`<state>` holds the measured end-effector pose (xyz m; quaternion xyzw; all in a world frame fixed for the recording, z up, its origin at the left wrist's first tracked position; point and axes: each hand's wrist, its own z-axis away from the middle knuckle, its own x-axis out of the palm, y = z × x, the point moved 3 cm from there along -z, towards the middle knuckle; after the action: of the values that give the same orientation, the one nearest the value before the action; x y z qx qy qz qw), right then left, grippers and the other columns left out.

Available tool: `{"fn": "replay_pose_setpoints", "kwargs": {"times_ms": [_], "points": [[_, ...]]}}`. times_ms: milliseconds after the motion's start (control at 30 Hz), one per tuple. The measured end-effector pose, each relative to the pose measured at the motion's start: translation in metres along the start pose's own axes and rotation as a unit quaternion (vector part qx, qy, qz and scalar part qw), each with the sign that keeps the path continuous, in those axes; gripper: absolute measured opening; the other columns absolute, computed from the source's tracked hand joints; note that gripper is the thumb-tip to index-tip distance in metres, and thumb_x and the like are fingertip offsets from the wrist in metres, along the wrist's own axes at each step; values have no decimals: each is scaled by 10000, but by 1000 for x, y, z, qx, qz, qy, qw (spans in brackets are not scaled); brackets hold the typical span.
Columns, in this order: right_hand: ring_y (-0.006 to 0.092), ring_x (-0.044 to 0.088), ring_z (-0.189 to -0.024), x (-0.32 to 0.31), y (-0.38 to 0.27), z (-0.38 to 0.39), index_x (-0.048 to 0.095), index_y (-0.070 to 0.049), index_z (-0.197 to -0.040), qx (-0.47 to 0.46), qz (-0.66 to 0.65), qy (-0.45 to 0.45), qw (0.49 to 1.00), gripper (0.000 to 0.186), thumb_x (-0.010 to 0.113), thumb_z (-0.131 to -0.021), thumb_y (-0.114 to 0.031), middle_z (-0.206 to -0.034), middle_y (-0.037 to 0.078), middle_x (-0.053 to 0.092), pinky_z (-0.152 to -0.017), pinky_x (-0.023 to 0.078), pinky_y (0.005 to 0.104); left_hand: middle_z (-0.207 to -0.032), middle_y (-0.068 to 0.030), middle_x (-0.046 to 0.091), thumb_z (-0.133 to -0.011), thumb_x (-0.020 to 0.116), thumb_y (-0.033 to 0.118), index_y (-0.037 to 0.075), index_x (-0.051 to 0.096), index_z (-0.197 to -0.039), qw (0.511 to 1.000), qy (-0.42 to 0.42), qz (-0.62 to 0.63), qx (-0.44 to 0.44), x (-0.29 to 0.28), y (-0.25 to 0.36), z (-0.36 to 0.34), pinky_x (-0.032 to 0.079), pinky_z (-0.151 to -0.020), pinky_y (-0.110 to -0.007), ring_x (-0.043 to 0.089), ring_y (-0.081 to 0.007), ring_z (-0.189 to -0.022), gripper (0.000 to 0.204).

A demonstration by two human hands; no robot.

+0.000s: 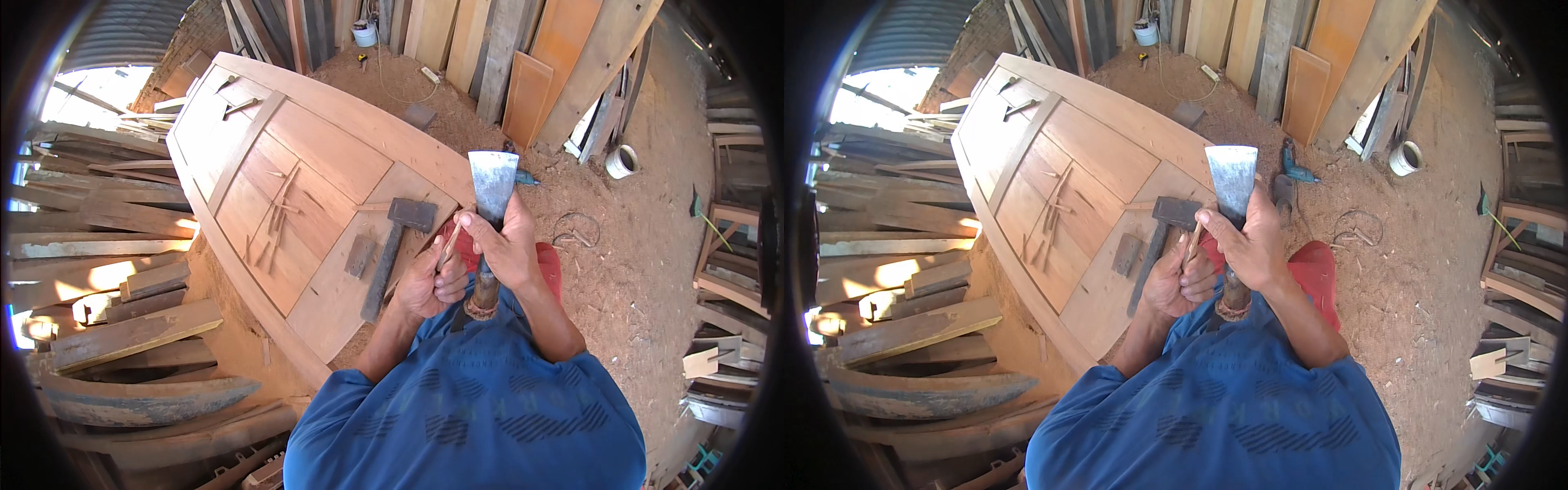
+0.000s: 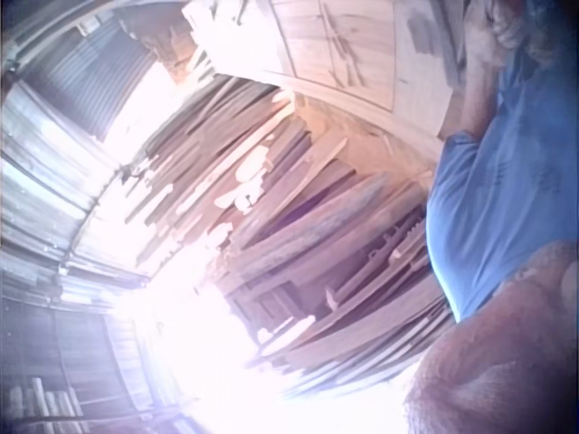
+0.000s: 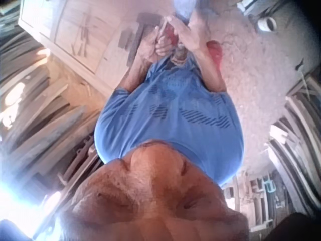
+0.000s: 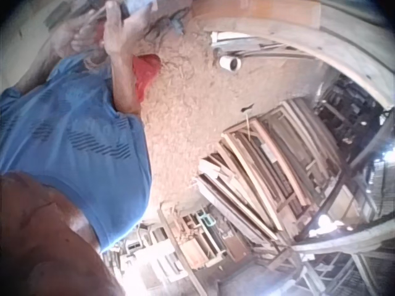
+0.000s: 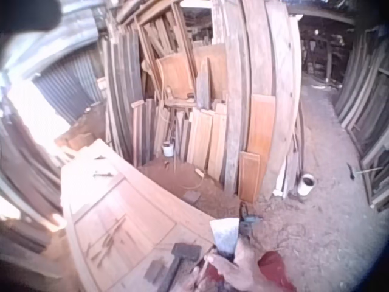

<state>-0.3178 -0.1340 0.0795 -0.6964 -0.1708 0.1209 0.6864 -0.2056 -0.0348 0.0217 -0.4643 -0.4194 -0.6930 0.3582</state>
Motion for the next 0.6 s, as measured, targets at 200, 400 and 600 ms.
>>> {"fn": "replay_pose_setpoints", "kwargs": {"times_ms": [200,400,600], "points": [[89,558,-782,-3,12,-3,508,0,-1183,7,19,4,1000,360,693,-890,-93,-931,44,617,-710,490,265,-627,19,381,-1060,341,474,76,537,-891,944,97,-284,140,-5,-8,10,296,-506,-242,324,-87,-545,475],[64,511,-595,0,13,-1,483,-54,-1132,73,-150,25,986,190,553,-1000,-171,-873,48,595,-531,470,231,-579,23,378,-1070,371,403,74,527,-861,948,115,-243,172,-14,1,3,285,-485,-253,305,-88,-504,419],[78,508,-588,20,13,29,466,-78,-1120,200,-328,-89,919,125,461,-1013,-143,-907,64,577,-537,496,272,-615,46,433,-1071,414,331,85,550,-879,905,218,-289,223,-21,18,-10,288,-491,-213,351,-39,-539,341]]}}
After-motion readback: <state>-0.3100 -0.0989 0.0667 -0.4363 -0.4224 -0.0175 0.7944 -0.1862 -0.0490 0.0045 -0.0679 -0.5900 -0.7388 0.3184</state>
